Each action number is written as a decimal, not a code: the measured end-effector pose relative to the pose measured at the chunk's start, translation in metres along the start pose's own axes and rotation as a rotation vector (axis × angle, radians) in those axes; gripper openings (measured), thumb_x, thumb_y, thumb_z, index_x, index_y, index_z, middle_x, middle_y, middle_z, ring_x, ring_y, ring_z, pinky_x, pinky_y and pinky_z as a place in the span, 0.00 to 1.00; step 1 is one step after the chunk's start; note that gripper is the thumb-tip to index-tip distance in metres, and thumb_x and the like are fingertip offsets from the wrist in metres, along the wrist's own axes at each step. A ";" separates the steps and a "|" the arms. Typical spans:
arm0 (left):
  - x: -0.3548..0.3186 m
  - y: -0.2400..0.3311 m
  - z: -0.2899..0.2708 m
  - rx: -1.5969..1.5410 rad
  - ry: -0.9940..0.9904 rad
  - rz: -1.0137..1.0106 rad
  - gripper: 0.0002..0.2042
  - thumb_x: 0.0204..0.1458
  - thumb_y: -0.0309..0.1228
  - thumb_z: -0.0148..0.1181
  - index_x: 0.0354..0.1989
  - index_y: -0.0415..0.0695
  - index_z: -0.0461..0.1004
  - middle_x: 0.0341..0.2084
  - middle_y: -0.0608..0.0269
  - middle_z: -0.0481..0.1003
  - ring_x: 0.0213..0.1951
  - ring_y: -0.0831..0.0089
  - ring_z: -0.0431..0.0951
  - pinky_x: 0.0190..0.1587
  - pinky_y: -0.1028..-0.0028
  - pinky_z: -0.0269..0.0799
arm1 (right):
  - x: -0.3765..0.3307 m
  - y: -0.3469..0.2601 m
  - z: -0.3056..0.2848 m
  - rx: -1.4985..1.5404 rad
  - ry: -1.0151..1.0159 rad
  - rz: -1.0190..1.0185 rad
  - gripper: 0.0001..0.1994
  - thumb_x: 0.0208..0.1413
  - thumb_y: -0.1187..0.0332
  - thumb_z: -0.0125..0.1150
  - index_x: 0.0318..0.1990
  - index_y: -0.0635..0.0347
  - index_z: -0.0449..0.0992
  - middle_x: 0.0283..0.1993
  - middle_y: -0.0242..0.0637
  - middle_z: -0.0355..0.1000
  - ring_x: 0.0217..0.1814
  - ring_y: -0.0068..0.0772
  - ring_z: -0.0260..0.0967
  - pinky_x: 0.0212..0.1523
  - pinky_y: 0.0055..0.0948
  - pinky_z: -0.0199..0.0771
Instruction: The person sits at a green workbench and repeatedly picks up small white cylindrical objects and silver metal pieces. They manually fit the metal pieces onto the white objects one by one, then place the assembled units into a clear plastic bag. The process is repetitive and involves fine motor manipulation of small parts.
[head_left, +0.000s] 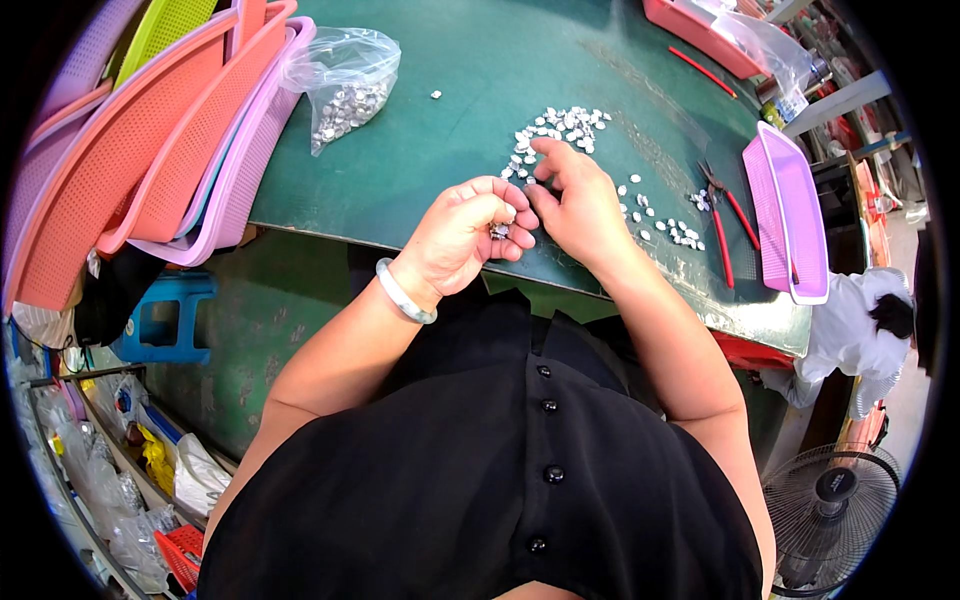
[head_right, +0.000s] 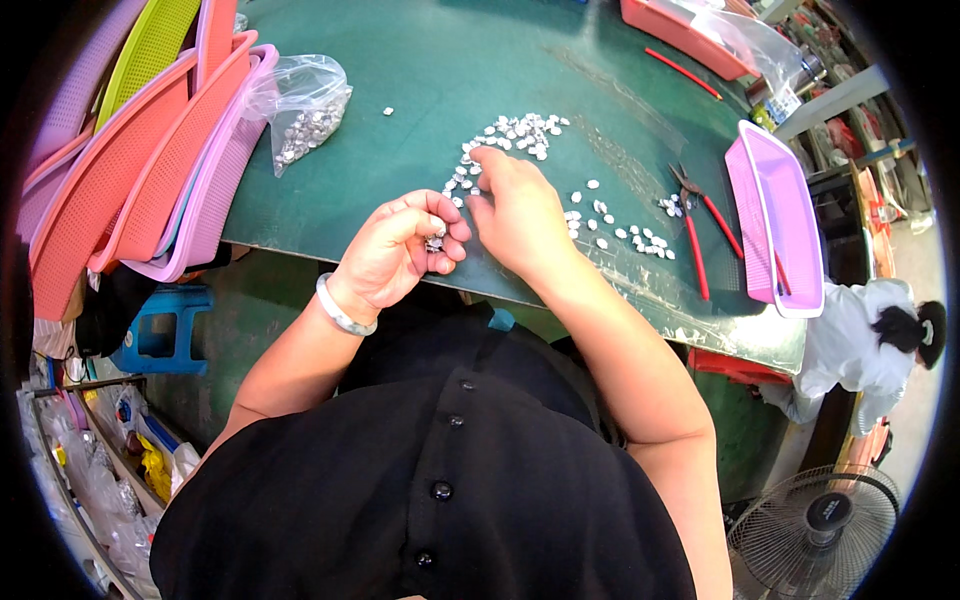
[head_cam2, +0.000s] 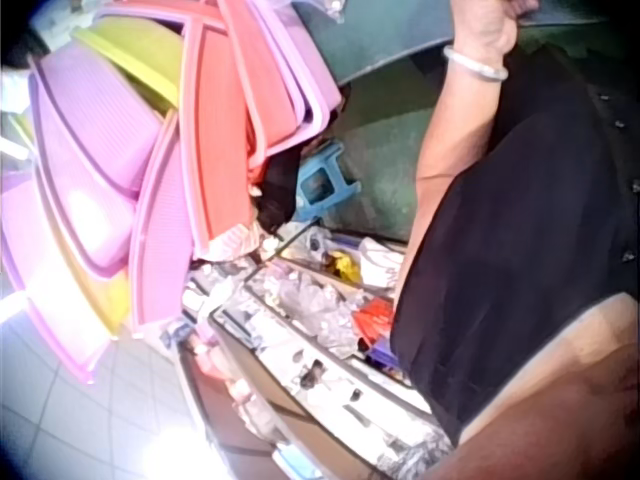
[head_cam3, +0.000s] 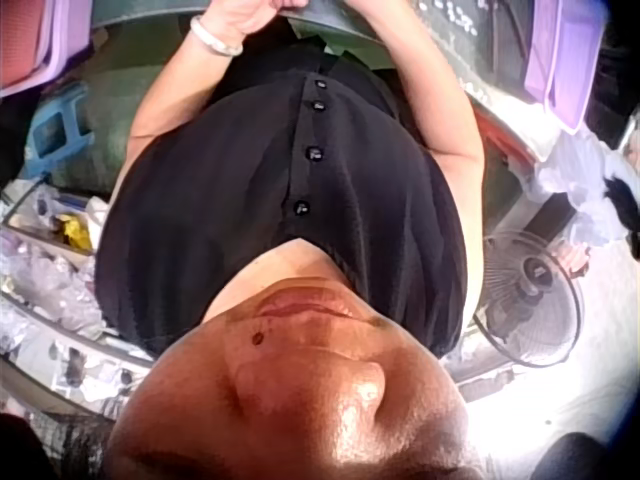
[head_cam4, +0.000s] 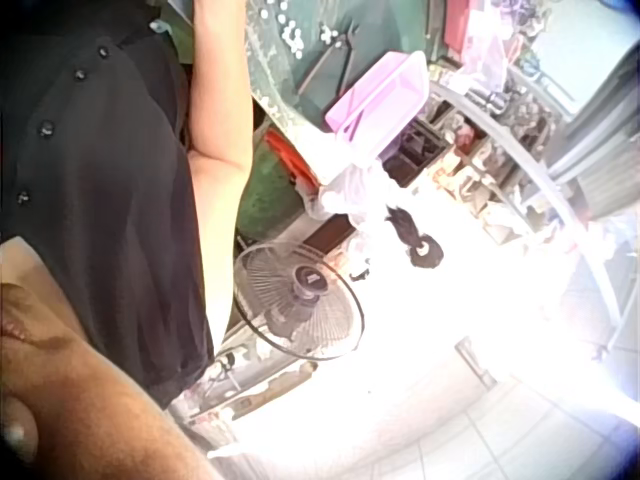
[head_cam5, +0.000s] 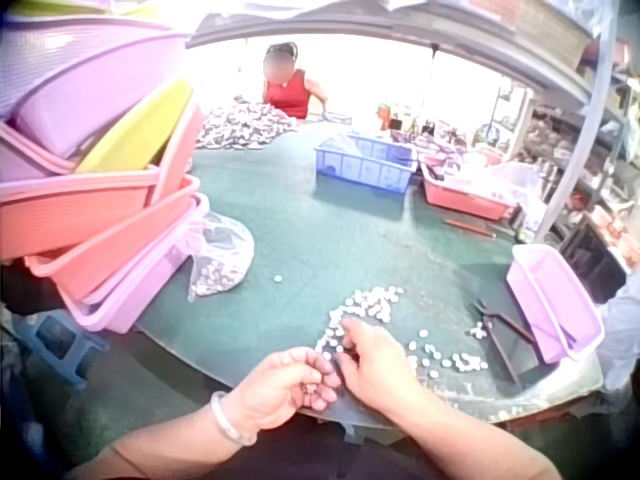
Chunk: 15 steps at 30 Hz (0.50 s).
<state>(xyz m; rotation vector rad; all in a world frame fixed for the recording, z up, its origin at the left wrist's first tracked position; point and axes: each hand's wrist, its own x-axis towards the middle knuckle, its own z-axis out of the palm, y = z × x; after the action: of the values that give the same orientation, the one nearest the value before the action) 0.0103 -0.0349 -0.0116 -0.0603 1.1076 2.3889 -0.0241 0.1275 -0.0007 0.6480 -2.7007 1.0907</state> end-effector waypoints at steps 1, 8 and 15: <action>0.000 0.000 0.000 -0.009 -0.005 0.005 0.06 0.51 0.25 0.45 0.34 0.39 0.68 0.28 0.58 0.72 0.27 0.73 0.74 0.27 0.79 0.70 | 0.001 -0.001 0.000 -0.040 -0.003 -0.016 0.19 0.41 0.78 0.55 0.46 0.63 0.67 0.31 0.41 0.69 0.36 0.44 0.67 0.37 0.37 0.67; 0.001 0.000 0.004 0.043 0.066 -0.025 0.05 0.53 0.27 0.48 0.34 0.39 0.68 0.25 0.60 0.73 0.25 0.75 0.74 0.25 0.81 0.70 | 0.001 0.007 0.000 0.027 0.019 -0.012 0.19 0.41 0.79 0.55 0.46 0.62 0.67 0.30 0.39 0.69 0.34 0.40 0.67 0.35 0.34 0.68; 0.001 0.001 0.010 0.090 0.113 -0.030 0.06 0.53 0.30 0.51 0.32 0.41 0.69 0.23 0.63 0.72 0.22 0.78 0.73 0.23 0.82 0.68 | -0.012 -0.004 -0.018 0.417 -0.022 0.033 0.22 0.46 0.82 0.54 0.51 0.62 0.64 0.32 0.30 0.68 0.35 0.18 0.64 0.36 0.19 0.64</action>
<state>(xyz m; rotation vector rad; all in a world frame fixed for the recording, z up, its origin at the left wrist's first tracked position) 0.0109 -0.0276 -0.0041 -0.1815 1.2554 2.3305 -0.0122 0.1409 0.0111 0.6754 -2.5236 1.6849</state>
